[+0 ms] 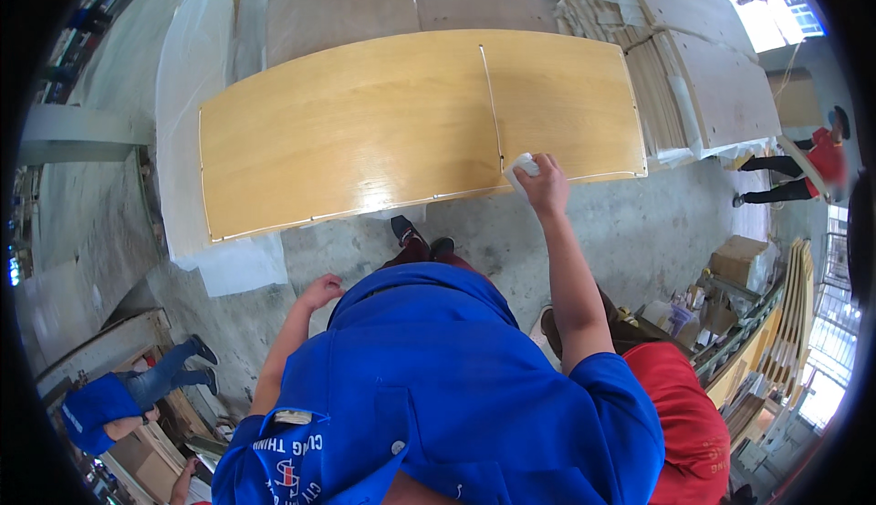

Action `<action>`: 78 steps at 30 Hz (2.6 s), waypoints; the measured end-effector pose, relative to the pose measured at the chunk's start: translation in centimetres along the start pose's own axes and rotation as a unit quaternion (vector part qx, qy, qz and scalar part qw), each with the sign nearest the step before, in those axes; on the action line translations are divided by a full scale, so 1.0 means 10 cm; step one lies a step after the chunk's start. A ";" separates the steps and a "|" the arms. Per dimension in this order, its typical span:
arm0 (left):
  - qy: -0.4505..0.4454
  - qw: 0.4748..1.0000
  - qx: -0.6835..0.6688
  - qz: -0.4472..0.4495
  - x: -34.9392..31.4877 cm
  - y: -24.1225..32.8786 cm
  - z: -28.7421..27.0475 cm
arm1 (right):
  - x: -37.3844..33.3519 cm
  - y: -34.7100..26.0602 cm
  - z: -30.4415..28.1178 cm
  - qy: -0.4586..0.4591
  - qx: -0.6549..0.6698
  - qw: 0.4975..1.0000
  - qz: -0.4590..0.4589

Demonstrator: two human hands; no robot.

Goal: The person wipes the surface of large wooden panels with a white cloth in a workshop. They move between panels on a roller conveyor, wipe different sections, and occasionally dip the cloth into a bucket before continuing.

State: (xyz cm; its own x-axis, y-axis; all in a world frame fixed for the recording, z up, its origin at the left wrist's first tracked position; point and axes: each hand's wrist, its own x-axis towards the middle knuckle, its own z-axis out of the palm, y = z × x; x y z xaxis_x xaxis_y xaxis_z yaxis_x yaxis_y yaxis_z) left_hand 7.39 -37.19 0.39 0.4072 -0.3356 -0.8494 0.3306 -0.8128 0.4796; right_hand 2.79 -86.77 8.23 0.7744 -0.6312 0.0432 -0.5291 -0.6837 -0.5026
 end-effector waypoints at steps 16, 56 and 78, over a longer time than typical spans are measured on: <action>0.091 0.994 -0.060 0.020 -0.83 -1.13 0.34 | -0.44 -0.60 0.65 -0.432 0.840 0.262 0.201; 0.170 0.836 -0.521 -0.003 0.28 -3.59 -3.93 | -1.83 -5.45 2.93 -0.607 0.682 0.264 0.309; 0.766 0.589 0.234 -0.105 -2.22 -2.67 -9.98 | -2.68 -7.06 3.34 -0.445 0.810 0.337 0.179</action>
State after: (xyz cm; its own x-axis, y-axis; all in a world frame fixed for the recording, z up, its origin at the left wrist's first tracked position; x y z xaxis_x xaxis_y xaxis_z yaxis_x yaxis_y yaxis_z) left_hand 74.48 39.46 28.44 0.8080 0.3283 0.4892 0.3860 -0.9223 -0.0187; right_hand 30.95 -9.33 13.76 0.9401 0.2867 -0.1843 -0.3191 0.9304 -0.1803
